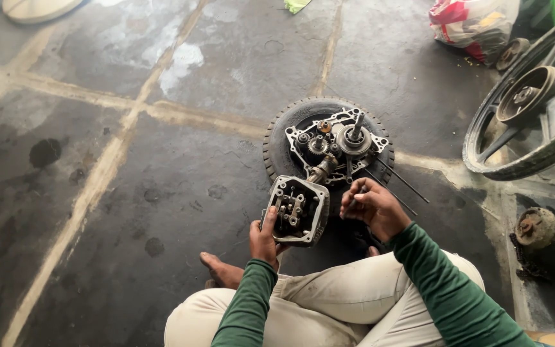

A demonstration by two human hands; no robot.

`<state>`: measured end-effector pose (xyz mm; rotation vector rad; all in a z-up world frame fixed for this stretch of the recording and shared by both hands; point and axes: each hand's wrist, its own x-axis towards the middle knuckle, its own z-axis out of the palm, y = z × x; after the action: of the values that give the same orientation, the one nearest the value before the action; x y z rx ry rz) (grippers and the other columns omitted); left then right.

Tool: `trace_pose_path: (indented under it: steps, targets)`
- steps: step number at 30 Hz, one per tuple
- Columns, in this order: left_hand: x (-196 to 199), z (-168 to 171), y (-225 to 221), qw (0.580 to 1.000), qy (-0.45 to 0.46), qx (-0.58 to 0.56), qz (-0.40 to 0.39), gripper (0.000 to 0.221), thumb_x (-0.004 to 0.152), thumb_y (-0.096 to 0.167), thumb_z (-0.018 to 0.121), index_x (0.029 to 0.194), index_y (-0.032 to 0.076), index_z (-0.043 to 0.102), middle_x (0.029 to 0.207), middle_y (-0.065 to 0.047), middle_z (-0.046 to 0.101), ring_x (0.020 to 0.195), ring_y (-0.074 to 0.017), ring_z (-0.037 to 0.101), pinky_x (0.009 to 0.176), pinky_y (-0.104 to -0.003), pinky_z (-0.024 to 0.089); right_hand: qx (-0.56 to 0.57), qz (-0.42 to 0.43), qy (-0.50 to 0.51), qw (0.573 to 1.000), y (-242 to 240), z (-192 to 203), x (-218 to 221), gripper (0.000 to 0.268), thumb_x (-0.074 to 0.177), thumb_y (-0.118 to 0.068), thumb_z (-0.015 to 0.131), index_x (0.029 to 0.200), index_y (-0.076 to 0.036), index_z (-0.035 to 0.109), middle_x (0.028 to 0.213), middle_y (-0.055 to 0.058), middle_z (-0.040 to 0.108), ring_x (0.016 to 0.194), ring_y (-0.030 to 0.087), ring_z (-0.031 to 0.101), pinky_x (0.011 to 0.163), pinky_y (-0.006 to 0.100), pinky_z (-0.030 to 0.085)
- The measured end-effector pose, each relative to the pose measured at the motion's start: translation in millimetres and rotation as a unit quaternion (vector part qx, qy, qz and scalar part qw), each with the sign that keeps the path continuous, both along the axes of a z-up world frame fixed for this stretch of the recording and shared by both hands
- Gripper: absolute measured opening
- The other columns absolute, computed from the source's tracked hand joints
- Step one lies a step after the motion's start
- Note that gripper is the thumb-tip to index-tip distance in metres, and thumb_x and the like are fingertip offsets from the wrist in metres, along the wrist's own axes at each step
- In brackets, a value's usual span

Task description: Repairing and assembling motorcycle engine components on a workshop floor.

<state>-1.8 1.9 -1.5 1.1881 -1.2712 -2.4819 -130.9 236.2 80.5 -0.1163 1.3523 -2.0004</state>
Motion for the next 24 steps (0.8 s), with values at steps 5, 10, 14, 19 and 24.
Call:
trace_pose_path:
  steps: [5, 10, 14, 19, 24]
  targets:
    - [1, 2, 2, 0.998, -0.012, -0.06, 0.011, 0.065, 0.08, 0.054, 0.075, 0.111, 0.001, 0.054, 0.101, -0.018, 0.068, 0.079, -0.0233, 0.074, 0.061, -0.042, 0.067, 0.203, 0.021, 0.401, 0.893, -32, 7, 35, 0.014, 0.093, -0.019, 0.076, 0.098, -0.008, 0.071, 0.077, 0.002, 0.064, 0.062, 0.016, 0.059, 0.055, 0.033, 0.049]
    - [2, -20, 2, 0.969, -0.071, -0.235, -0.011, 0.072, 0.079, 0.069, 0.069, 0.1, 0.001, 0.062, 0.095, -0.02, 0.074, 0.081, -0.0242, 0.073, 0.069, -0.039, 0.061, 0.223, 0.112, 0.692, 0.678, -83, 53, 63, 0.011, 0.083, -0.017, 0.077, 0.094, -0.016, 0.077, 0.077, 0.002, 0.064, 0.065, 0.021, 0.066, 0.055, 0.036, 0.054]
    - [-8, -34, -3, 0.956, -0.103, -0.276, -0.013, 0.078, 0.078, 0.076, 0.064, 0.098, 0.001, 0.062, 0.095, -0.022, 0.072, 0.087, -0.0305, 0.07, 0.08, -0.044, 0.057, 0.297, 0.172, 0.761, 0.55, -106, 50, 59, 0.011, 0.079, -0.02, 0.075, 0.09, -0.017, 0.075, 0.082, 0.001, 0.063, 0.071, 0.024, 0.067, 0.056, 0.039, 0.053]
    - [-10, -30, -1, 0.957, -0.106, -0.269, -0.002, 0.077, 0.078, 0.075, 0.065, 0.096, 0.0, 0.063, 0.095, -0.023, 0.074, 0.086, -0.0301, 0.073, 0.081, -0.042, 0.057, 0.325, 0.19, 0.777, 0.505, -110, 36, 57, 0.008, 0.077, -0.02, 0.073, 0.084, -0.017, 0.073, 0.085, 0.001, 0.064, 0.073, 0.024, 0.066, 0.058, 0.04, 0.053]
    - [-8, -26, 1, 0.957, -0.108, -0.268, -0.007, 0.076, 0.077, 0.075, 0.066, 0.095, 0.001, 0.062, 0.092, -0.023, 0.076, 0.084, -0.0286, 0.074, 0.077, -0.04, 0.058, 0.312, 0.198, 0.785, 0.498, -108, 32, 56, 0.012, 0.07, -0.019, 0.076, 0.08, -0.017, 0.07, 0.079, -0.001, 0.061, 0.074, 0.023, 0.065, 0.057, 0.039, 0.053]
